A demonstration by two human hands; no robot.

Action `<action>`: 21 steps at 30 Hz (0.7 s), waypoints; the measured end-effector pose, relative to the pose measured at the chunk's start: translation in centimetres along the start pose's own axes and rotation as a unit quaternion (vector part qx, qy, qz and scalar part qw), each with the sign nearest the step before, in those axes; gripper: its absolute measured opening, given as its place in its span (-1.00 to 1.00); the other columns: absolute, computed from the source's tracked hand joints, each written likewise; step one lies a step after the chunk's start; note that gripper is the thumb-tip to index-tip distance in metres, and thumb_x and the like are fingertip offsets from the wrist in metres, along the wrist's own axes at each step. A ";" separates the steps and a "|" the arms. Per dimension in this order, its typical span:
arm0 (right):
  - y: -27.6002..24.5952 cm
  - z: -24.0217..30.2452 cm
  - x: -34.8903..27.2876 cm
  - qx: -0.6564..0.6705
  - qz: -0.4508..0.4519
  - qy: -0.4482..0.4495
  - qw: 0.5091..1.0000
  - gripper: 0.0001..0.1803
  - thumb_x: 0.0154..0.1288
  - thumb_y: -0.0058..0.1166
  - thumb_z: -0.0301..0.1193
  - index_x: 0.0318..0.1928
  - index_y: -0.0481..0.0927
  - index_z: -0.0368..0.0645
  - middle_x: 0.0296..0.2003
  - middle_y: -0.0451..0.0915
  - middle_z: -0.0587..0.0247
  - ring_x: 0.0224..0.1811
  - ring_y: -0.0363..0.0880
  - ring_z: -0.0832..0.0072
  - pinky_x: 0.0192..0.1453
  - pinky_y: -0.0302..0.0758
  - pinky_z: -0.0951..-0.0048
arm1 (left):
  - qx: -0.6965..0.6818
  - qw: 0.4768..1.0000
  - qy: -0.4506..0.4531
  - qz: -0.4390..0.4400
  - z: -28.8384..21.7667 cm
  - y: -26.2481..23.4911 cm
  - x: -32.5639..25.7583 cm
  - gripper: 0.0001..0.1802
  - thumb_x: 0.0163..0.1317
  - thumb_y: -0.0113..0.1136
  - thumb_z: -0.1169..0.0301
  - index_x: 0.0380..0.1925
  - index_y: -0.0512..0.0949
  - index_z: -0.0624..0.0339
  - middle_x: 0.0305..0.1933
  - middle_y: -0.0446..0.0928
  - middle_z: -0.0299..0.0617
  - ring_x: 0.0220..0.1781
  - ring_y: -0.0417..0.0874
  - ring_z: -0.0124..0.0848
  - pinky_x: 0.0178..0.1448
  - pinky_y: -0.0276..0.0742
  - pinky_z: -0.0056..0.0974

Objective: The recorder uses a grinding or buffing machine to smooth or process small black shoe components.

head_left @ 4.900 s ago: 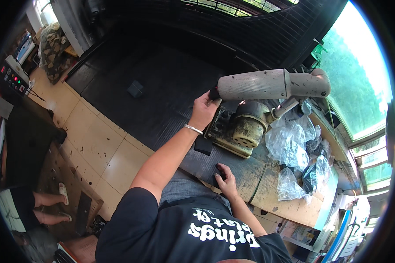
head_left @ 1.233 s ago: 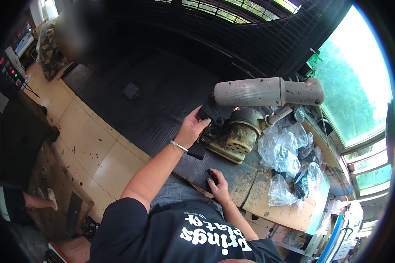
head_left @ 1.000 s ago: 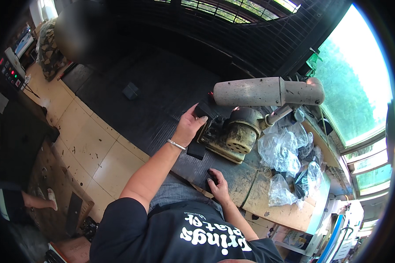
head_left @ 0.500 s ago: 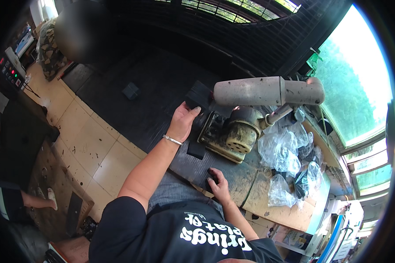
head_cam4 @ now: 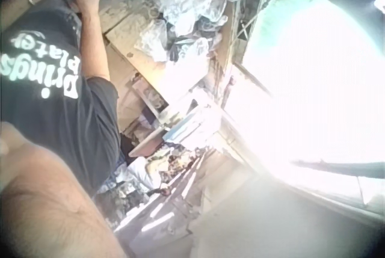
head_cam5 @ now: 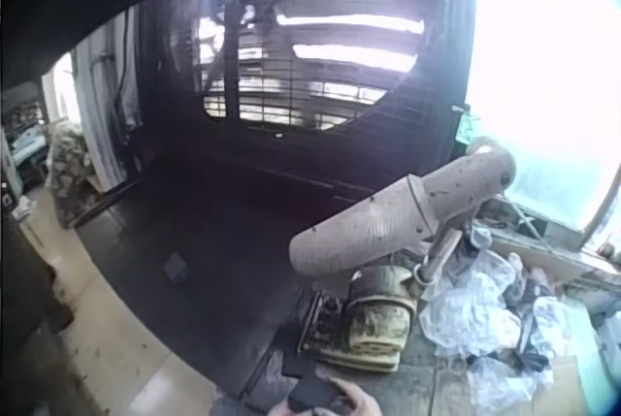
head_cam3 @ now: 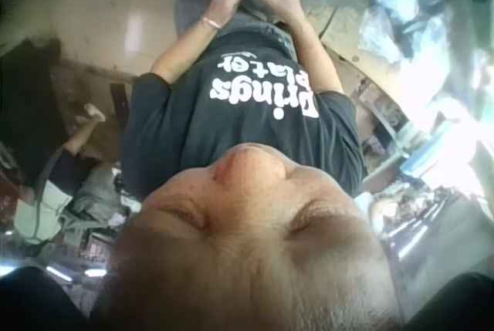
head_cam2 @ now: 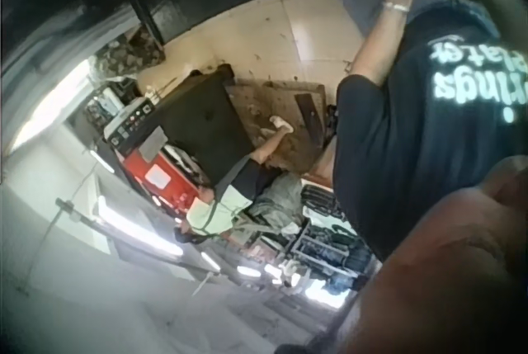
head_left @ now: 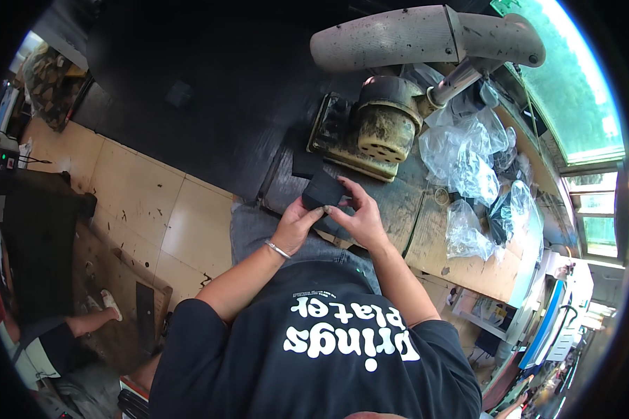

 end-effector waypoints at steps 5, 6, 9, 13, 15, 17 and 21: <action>2.2 -1.8 -0.2 -0.104 0.016 -0.117 0.988 -0.29 0.01 0.37 -0.45 0.22 0.43 -0.28 0.04 0.54 -0.03 0.05 0.56 0.18 0.09 0.54 0.30 | 0.194 0.975 0.083 -0.073 -0.7 -3.4 -1.4 -0.28 0.21 0.27 0.53 0.36 0.21 0.32 0.31 0.39 -0.02 0.25 0.49 -0.33 0.35 0.36 -0.28; 2.5 -2.2 -0.2 -0.177 0.013 -0.190 0.966 -0.30 0.00 0.36 -0.47 0.21 0.42 -0.28 0.03 0.53 -0.06 0.07 0.54 0.08 0.12 0.52 0.25 | 0.196 0.975 0.079 -0.071 -1.8 -4.0 -1.4 -0.28 0.21 0.27 0.53 0.36 0.21 0.32 0.31 0.39 -0.02 0.25 0.49 -0.33 0.35 0.36 -0.28; 3.2 -3.1 0.0 -0.176 0.096 -0.175 0.964 -0.31 -0.01 0.33 -0.49 0.20 0.41 -0.27 0.07 0.47 -0.08 0.11 0.48 -0.03 0.18 0.48 0.17 | 0.613 0.773 0.163 -0.002 -5.1 -5.7 -0.7 0.09 -0.11 0.49 0.41 0.44 0.08 0.23 0.50 0.14 0.04 0.48 0.23 -0.07 0.47 0.23 -0.10; 3.4 -2.4 1.0 -0.200 0.092 -0.165 0.962 -0.31 -0.01 0.32 -0.49 0.21 0.42 -0.23 0.06 0.44 -0.06 0.10 0.48 -0.03 0.17 0.48 0.17 | 0.658 0.735 0.138 0.087 -7.9 -5.2 2.9 0.19 -0.17 0.52 0.23 0.45 0.04 0.27 0.54 0.02 0.11 0.57 0.04 -0.01 0.58 0.01 -0.10; 3.5 -2.1 1.3 -0.242 0.060 -0.172 0.953 -0.32 -0.02 0.32 -0.51 0.20 0.43 -0.23 0.04 0.44 -0.06 0.08 0.48 -0.04 0.15 0.48 0.16 | 0.673 0.720 0.128 0.108 -8.3 -5.2 5.0 0.23 -0.21 0.54 0.20 0.45 0.03 0.30 0.54 0.01 0.14 0.57 0.02 0.00 0.58 -0.01 -0.09; 3.9 -2.4 1.5 -0.228 0.030 -0.157 0.960 -0.31 -0.01 0.32 -0.51 0.21 0.40 -0.22 0.05 0.43 -0.06 0.08 0.48 -0.05 0.16 0.48 0.15 | 0.709 0.683 0.099 0.148 -8.4 -4.8 6.7 0.30 -0.30 0.58 0.13 0.42 0.04 0.38 0.50 0.04 0.20 0.57 -0.01 0.05 0.59 -0.04 -0.06; 4.1 -3.5 1.4 -0.193 -0.019 -0.089 0.977 -0.25 0.00 0.33 -0.50 0.24 0.30 -0.23 0.07 0.42 -0.07 0.10 0.46 -0.08 0.16 0.48 0.14 | 0.769 0.613 0.082 0.163 -8.3 -3.8 7.7 0.23 -0.31 0.58 0.13 0.36 0.12 0.40 0.42 0.15 0.20 0.50 0.11 0.08 0.54 0.07 -0.06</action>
Point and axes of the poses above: each hand's wrist, its own x-axis towards the middle knuckle, its own y-axis out of the palm, z = x × y, the point moved 2 cm from there along x, towards the middle knuckle
